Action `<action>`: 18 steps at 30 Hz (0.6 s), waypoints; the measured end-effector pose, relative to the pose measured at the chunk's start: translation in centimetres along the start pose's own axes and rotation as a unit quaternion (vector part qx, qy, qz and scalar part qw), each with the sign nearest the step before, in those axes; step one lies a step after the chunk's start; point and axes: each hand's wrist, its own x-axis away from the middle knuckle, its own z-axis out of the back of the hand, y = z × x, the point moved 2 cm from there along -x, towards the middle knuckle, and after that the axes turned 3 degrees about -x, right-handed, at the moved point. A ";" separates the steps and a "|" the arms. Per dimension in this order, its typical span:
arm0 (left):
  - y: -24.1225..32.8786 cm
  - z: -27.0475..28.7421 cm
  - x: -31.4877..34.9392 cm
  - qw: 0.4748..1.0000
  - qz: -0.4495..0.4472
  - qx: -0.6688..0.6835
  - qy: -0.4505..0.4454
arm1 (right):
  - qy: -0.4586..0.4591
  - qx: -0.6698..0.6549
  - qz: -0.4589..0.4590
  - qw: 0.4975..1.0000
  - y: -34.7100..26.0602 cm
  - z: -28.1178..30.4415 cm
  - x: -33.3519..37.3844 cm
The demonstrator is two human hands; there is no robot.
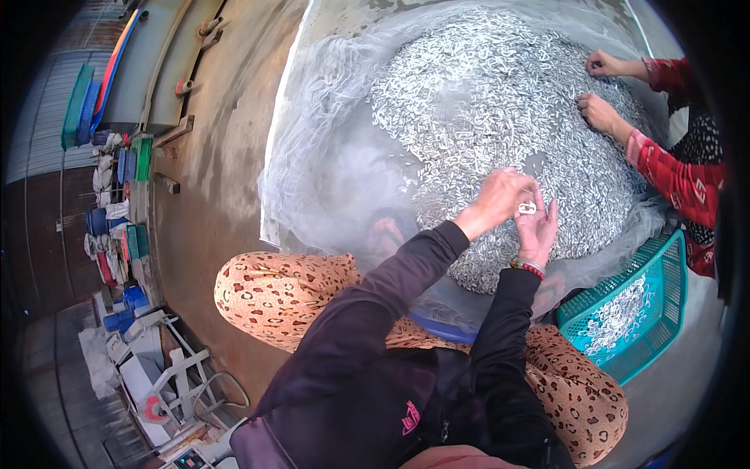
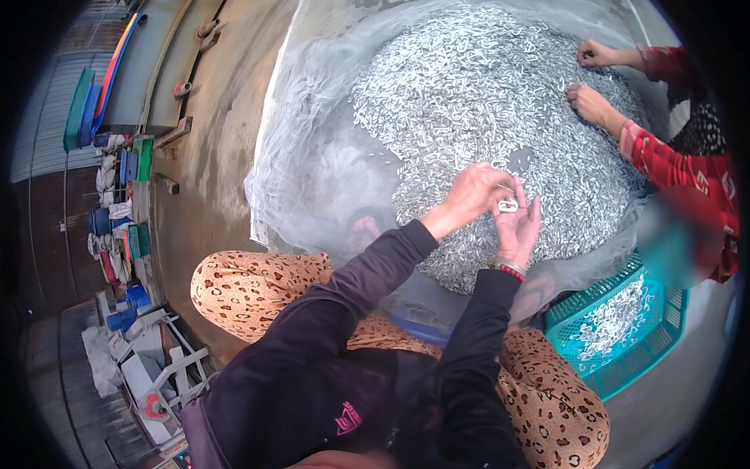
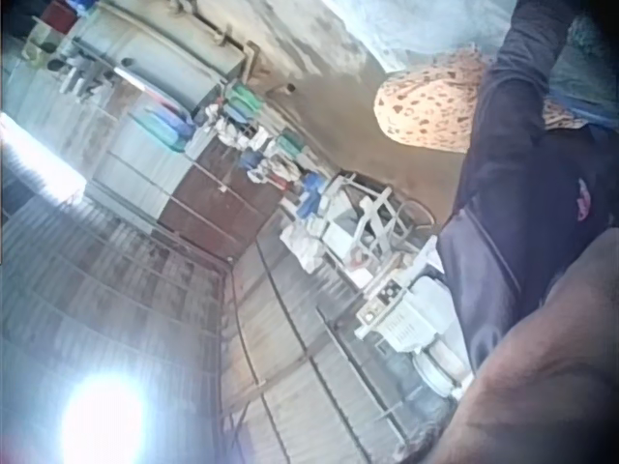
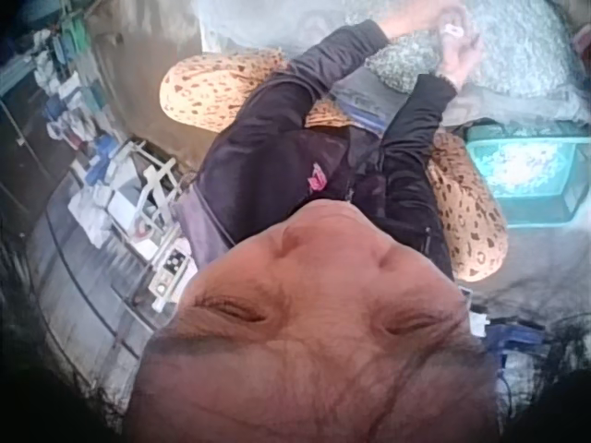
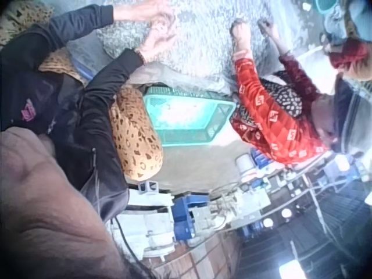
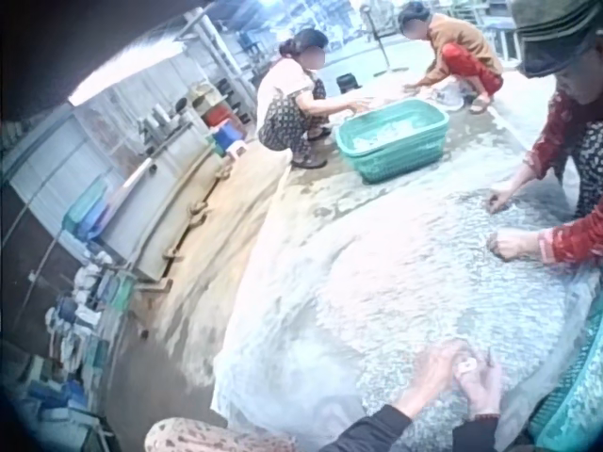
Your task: The person sits on a low stool and sorts small silver metal pieces from a large pile on a plastic sheet, placing selected pieces into a green basket. Other workers are visible nearby performing similar sorting tasks.
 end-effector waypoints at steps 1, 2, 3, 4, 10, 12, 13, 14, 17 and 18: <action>0.5 0.2 -0.1 1.000 -0.012 -0.013 0.011 | -0.033 0.002 -0.010 0.999 0.2 0.0 -0.2; 1.1 0.2 -0.1 0.998 -0.048 -0.018 0.030 | -0.016 0.019 0.005 1.000 0.2 0.3 -0.7; 1.3 0.1 -0.1 0.997 -0.067 -0.026 0.035 | -0.012 0.021 0.010 1.000 0.2 0.5 -1.1; 0.7 0.5 -0.1 0.995 -0.070 0.005 0.078 | -0.042 0.003 0.002 0.999 0.2 0.8 -1.6; -13.3 7.5 0.3 0.920 0.196 0.054 0.336 | -0.080 -0.116 -0.010 0.990 -0.7 1.6 -2.0; -20.2 11.1 1.1 0.884 0.296 -0.012 0.361 | -0.088 -0.096 0.017 0.991 -0.8 0.9 -1.6; -22.9 12.0 1.7 0.872 0.331 -0.058 0.355 | -0.126 -0.024 0.030 0.991 -0.7 0.3 -1.5; -25.4 12.2 2.3 0.845 0.422 -0.086 0.318 | -0.085 0.038 0.052 0.994 -0.7 -0.2 -1.4; -28.1 9.7 2.3 0.879 0.357 -0.173 0.265 | -0.048 0.166 0.079 0.982 -0.8 -1.7 -1.1; -28.0 8.4 2.2 0.882 0.335 -0.179 0.277 | -0.074 0.128 0.075 0.986 -0.9 -2.1 -0.9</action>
